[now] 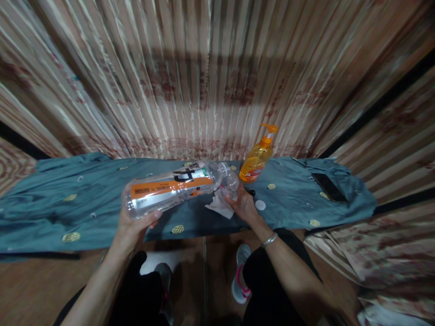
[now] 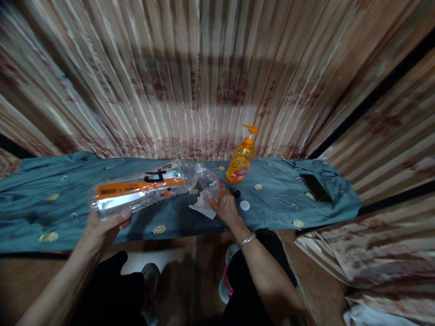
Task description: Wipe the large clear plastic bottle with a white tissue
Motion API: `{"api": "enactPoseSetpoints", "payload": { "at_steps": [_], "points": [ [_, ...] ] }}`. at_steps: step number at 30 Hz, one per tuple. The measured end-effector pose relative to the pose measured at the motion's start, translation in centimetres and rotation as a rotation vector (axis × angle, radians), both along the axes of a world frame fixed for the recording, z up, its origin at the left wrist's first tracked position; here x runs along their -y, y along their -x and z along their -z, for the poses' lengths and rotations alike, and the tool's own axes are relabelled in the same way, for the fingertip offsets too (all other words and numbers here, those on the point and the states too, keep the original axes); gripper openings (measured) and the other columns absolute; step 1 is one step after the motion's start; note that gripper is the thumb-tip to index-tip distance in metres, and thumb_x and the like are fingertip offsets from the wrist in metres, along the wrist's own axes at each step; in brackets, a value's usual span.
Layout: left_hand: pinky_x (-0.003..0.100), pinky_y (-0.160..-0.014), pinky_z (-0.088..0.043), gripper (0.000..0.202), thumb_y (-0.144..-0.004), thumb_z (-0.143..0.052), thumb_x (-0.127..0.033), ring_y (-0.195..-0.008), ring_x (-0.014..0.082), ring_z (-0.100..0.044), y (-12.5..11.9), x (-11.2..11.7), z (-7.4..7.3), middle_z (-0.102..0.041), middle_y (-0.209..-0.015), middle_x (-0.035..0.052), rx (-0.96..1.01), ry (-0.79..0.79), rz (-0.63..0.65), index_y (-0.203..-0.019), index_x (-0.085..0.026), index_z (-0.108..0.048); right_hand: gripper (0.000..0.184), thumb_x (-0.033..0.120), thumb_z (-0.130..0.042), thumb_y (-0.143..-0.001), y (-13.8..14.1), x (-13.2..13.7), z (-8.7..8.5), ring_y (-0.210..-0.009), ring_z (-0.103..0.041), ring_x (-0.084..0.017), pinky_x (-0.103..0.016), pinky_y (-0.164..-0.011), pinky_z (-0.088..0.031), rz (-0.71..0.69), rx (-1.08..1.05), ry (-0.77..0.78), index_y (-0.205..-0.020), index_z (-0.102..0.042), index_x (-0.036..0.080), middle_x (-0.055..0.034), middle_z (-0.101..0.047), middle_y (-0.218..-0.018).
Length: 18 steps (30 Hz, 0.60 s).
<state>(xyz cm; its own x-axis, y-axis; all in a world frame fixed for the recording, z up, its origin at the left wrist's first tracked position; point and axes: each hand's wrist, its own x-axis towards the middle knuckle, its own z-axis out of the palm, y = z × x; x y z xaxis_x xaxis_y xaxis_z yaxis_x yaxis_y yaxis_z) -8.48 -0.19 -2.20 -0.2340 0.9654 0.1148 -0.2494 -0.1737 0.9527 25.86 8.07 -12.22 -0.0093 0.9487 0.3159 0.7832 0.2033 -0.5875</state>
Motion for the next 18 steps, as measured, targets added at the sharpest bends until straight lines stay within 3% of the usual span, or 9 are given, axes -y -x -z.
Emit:
{"api": "enactPoseSetpoints", "payload": {
  "at_steps": [8,18],
  "points": [
    [0.021,-0.045,-0.043,0.113,-0.055,-0.115,-0.022,-0.063,0.0109,-0.064,-0.09,0.69,-0.36,-0.080,-0.119,0.0036,0.012,0.040,-0.012,-0.152,-0.034,-0.059,0.065,0.037,-0.083,-0.095,0.02,0.07,-0.04,-0.117,-0.087,-0.041,-0.056,-0.102,-0.072,-0.008,-0.021,-0.015,-0.152,-0.063,0.013,-0.0234,-0.087,-0.127],
    [0.020,-0.043,-0.040,0.115,-0.052,-0.116,-0.027,-0.061,0.0095,-0.058,-0.19,0.82,-0.57,-0.079,-0.117,0.0046,0.001,0.029,-0.039,-0.152,-0.033,-0.059,0.070,0.035,-0.083,-0.095,0.00,0.11,-0.15,-0.118,-0.087,-0.042,-0.063,-0.104,-0.072,-0.027,-0.021,-0.027,-0.160,-0.062,0.019,-0.0197,-0.088,-0.126]
  ]
}}
